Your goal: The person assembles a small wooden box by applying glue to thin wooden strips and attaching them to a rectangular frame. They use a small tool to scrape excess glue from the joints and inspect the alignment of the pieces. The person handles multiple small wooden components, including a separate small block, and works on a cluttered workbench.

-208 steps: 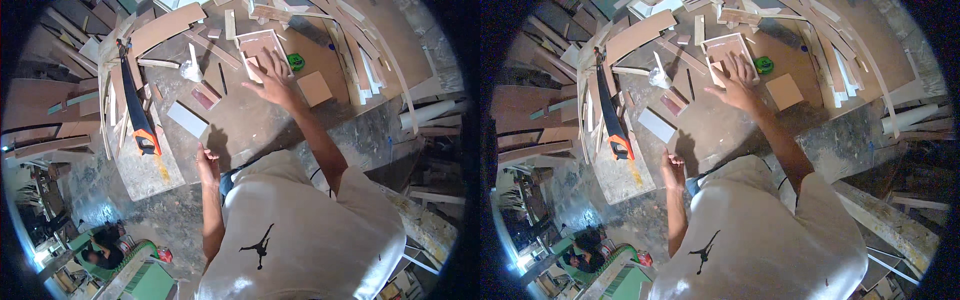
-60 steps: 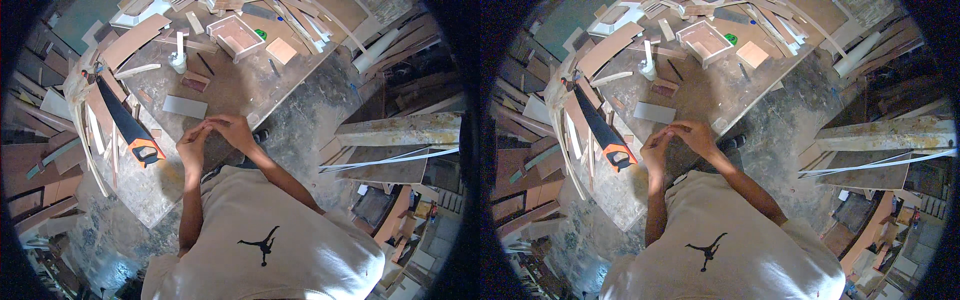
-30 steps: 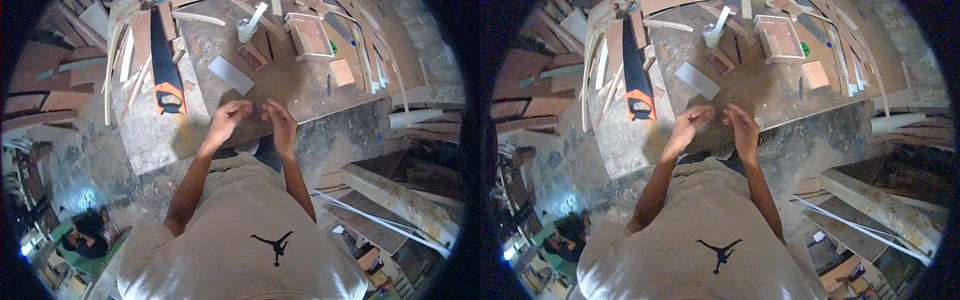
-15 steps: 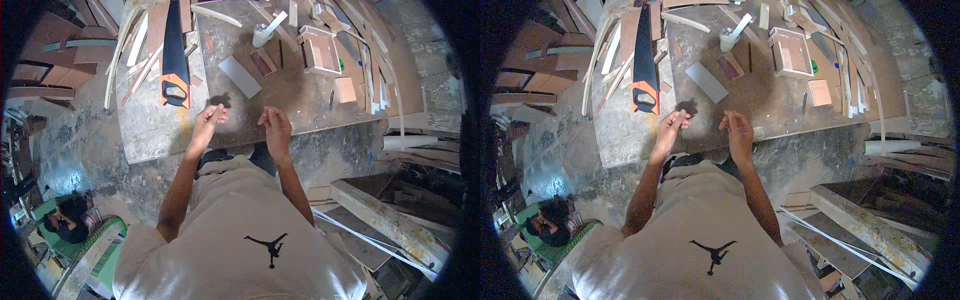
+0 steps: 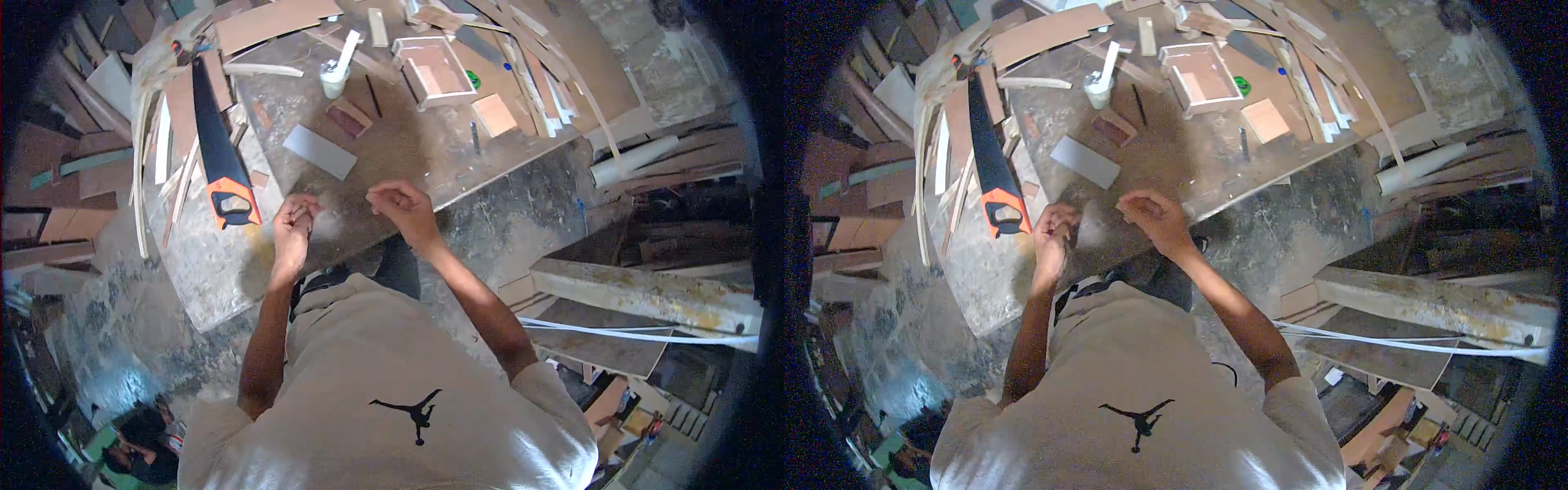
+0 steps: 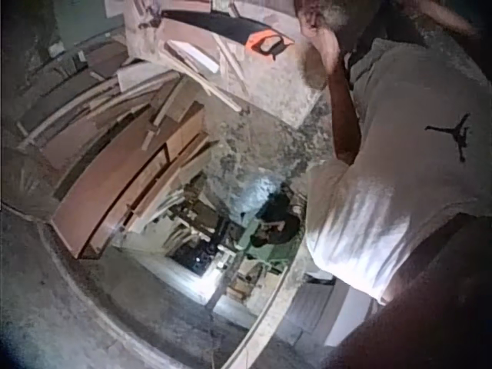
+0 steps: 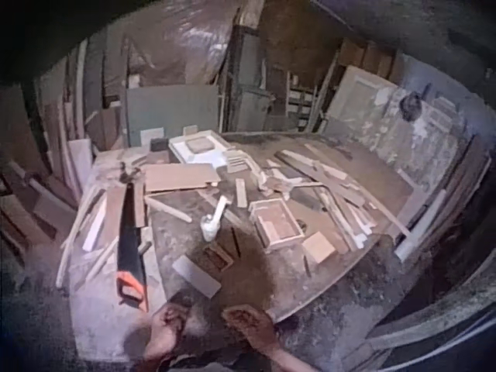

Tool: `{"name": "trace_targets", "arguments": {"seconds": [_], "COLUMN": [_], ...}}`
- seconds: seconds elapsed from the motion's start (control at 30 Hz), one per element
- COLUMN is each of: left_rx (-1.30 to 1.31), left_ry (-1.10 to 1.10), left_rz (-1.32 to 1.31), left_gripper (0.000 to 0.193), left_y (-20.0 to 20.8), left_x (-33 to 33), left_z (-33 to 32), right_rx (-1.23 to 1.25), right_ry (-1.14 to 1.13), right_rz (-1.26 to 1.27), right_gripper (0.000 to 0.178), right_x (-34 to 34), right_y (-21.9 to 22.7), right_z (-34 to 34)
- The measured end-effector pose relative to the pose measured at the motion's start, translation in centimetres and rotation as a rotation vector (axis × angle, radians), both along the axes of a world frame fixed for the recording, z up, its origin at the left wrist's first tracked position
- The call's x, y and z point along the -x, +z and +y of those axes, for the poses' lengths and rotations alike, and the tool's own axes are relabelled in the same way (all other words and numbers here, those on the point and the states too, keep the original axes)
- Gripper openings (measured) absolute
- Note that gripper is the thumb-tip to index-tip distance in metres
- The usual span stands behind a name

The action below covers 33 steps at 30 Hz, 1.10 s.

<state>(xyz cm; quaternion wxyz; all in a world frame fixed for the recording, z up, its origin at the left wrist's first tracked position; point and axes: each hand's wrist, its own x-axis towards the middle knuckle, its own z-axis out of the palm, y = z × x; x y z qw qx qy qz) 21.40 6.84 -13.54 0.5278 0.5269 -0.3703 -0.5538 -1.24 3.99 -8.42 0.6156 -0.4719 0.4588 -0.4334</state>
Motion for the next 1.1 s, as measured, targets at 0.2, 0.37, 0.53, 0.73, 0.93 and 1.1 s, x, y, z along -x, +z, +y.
{"name": "trace_targets", "arguments": {"seconds": [0.2, 0.37, 0.53, 0.73, 0.93, 1.1], "left_rx": [0.323, 0.346, 0.272, 0.453, 0.230, 0.217], "left_ry": [0.036, 0.006, 0.137, 0.209, 0.142, -0.012], "left_rz": [0.074, -0.017, 0.145, 0.135, 0.156, 0.238], "left_gripper": [0.006, 0.009, 0.016, 0.035, 0.019, 0.037], "left_y": [0.2, 0.4, 0.0, -3.8, -3.2, -4.1], "left_x": [1.3, 1.3, 0.6, -0.8, -0.7, -0.2], "left_z": [-0.6, -1.0, 1.7, 2.7, 2.7, 1.8], "right_rx": [0.094, 0.095, 0.053, 0.086, 0.090, 0.133], "right_ry": [0.034, -0.062, -0.097, -0.164, -0.188, -0.190], "right_rz": [0.073, -0.185, -0.091, -0.075, -0.335, -0.280], "right_gripper": [0.021, 0.024, 0.021, 0.022, 0.023, 0.018], "right_x": [1.2, -0.4, -1.0, -2.2, -2.1, -1.7], "right_y": [-0.6, -2.3, -2.3, 0.0, -1.4, -1.7], "right_z": [0.3, 1.9, 2.0, 1.4, 1.1, 2.0]}}
